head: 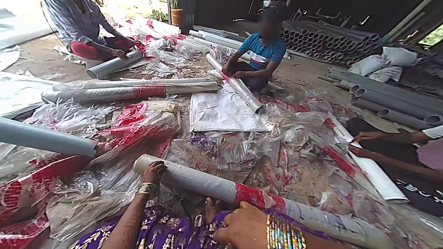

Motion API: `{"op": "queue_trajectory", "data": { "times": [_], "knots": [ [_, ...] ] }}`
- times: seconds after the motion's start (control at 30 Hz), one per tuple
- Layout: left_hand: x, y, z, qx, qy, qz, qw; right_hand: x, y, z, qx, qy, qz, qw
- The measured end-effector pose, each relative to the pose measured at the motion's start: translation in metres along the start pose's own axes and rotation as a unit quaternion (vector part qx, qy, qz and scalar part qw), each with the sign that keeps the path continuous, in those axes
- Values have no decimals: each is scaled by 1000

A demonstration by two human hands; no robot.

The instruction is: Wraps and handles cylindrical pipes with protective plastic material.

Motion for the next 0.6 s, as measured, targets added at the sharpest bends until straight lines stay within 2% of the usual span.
{"op": "queue_trajectory", "data": {
  "times": [0.6],
  "knots": [
    [3,3,-2,0,25,-18,1000,-2,-1,-1,4,4,-6,1000]
  ]
}}
Point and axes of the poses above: each hand's wrist, its own y-axis towards the middle knuckle, its own x-axis out of the palm, z = x × y, the point moved 4 cm from there along y, towards the middle knuckle, and after that the axes turned 1 degree about -x, right-handed, at the moved point
